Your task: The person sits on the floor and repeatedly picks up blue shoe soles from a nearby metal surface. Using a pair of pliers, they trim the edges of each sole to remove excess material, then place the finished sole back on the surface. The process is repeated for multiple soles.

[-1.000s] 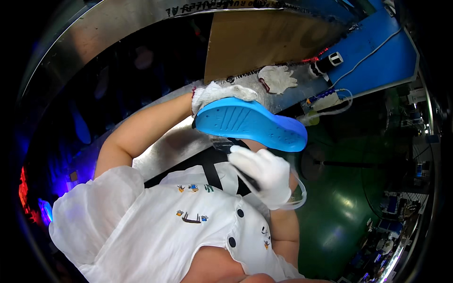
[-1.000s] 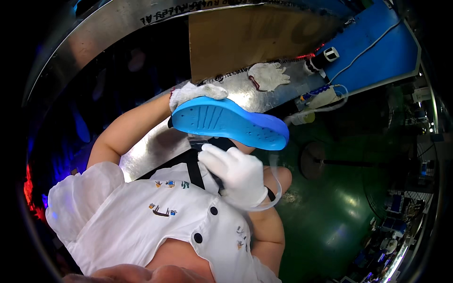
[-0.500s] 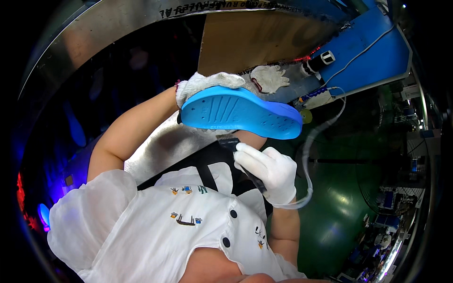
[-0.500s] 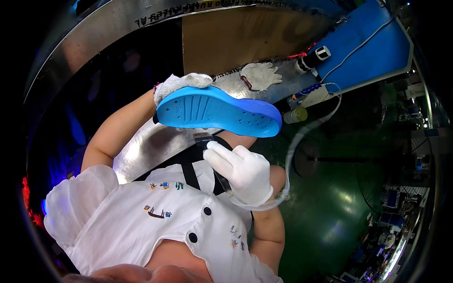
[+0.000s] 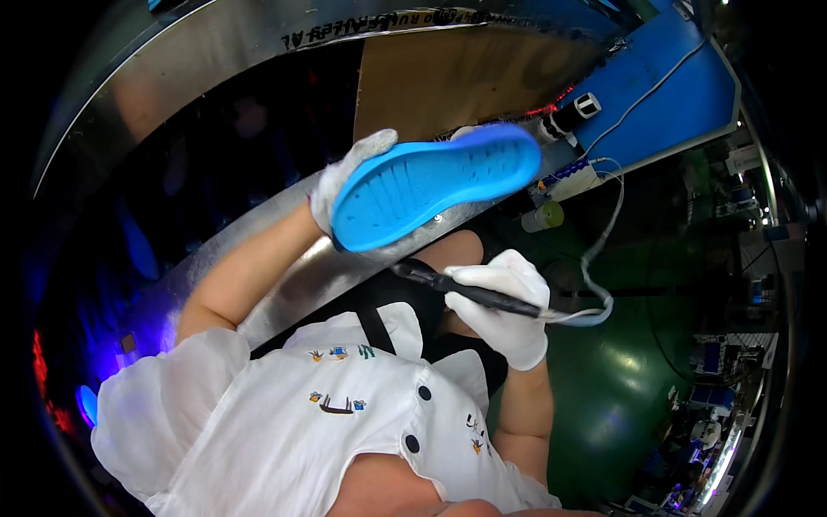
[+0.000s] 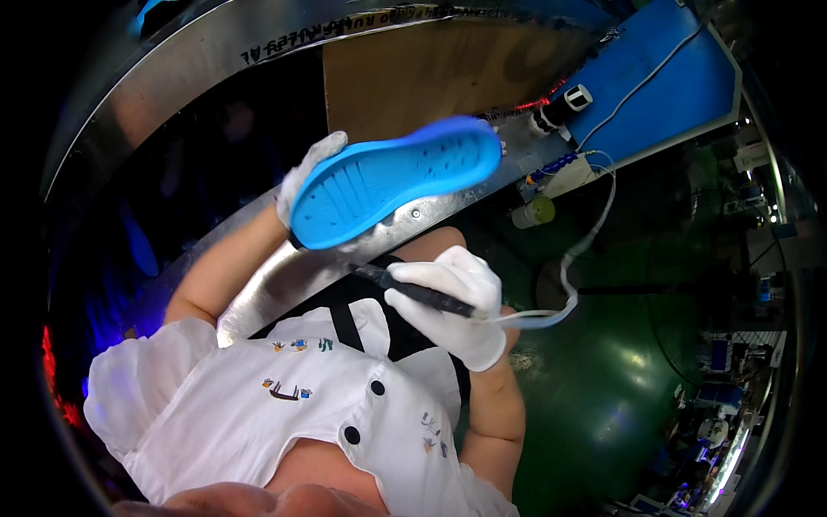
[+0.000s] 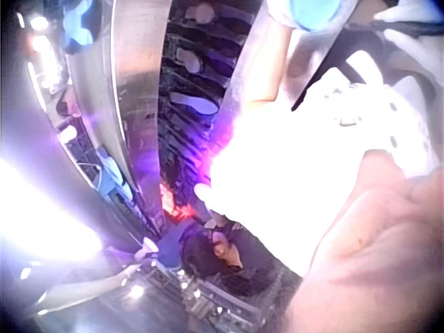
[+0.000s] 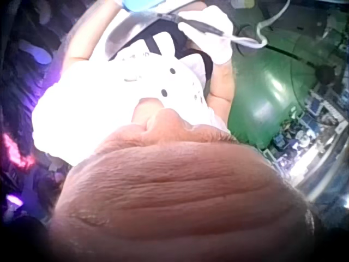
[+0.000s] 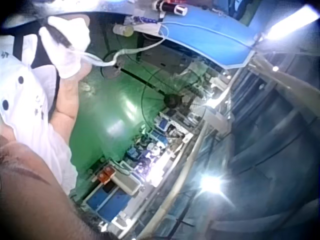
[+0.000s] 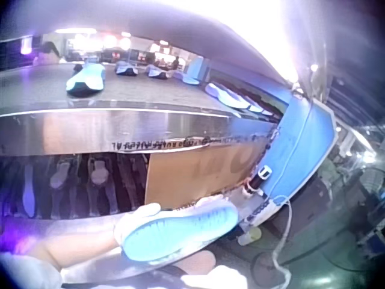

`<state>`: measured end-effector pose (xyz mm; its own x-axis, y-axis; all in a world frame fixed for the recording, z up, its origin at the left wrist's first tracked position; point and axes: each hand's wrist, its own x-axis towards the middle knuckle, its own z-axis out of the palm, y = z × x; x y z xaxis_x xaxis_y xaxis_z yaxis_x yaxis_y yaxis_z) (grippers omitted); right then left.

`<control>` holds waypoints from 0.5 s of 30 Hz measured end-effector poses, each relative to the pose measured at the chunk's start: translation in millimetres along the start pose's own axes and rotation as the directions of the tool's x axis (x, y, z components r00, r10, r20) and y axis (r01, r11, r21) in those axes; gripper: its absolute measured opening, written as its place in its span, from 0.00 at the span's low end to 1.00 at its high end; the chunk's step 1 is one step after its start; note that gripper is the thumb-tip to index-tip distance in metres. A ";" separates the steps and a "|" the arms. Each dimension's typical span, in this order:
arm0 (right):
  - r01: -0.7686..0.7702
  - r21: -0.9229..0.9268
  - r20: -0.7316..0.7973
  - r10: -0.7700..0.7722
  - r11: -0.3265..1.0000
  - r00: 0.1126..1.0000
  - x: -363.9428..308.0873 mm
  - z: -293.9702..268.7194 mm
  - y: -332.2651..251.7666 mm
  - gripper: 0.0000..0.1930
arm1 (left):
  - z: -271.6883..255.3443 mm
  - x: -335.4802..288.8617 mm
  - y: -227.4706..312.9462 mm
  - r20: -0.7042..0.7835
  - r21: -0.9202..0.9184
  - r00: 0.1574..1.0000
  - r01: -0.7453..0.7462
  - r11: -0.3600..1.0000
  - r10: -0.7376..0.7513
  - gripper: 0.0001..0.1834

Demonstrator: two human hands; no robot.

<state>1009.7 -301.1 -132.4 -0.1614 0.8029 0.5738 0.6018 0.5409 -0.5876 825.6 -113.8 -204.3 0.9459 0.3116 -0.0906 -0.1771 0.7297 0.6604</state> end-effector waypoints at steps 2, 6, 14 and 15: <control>-0.161 0.157 -0.140 0.183 0.975 0.973 3.3 17.2 -3.6 0.14 | 10.8 4.7 -26.3 0.219 -0.284 0.971 -0.027 0.959 0.092 0.48; 0.137 -0.485 -0.211 -0.267 0.864 0.940 11.7 44.9 3.3 0.16 | 50.0 13.3 -48.8 -0.178 -0.485 0.947 -0.321 0.813 0.268 0.47; 0.189 0.573 -0.425 0.092 0.797 0.901 -8.8 56.1 -8.1 0.16 | 43.0 -105.4 -12.5 0.047 -0.261 0.898 -0.412 0.873 0.438 0.54; 0.182 0.584 -0.425 0.108 0.791 0.899 -7.9 56.8 -6.9 0.15 | 58.7 -133.5 6.3 0.037 -0.186 0.879 -0.462 0.867 0.476 0.54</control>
<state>962.4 -297.0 -165.3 0.2524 0.6733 0.6950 -0.0102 0.7200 -0.6939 714.2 -186.5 -144.2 0.7567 0.5987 0.2625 -0.6413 0.6017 0.4761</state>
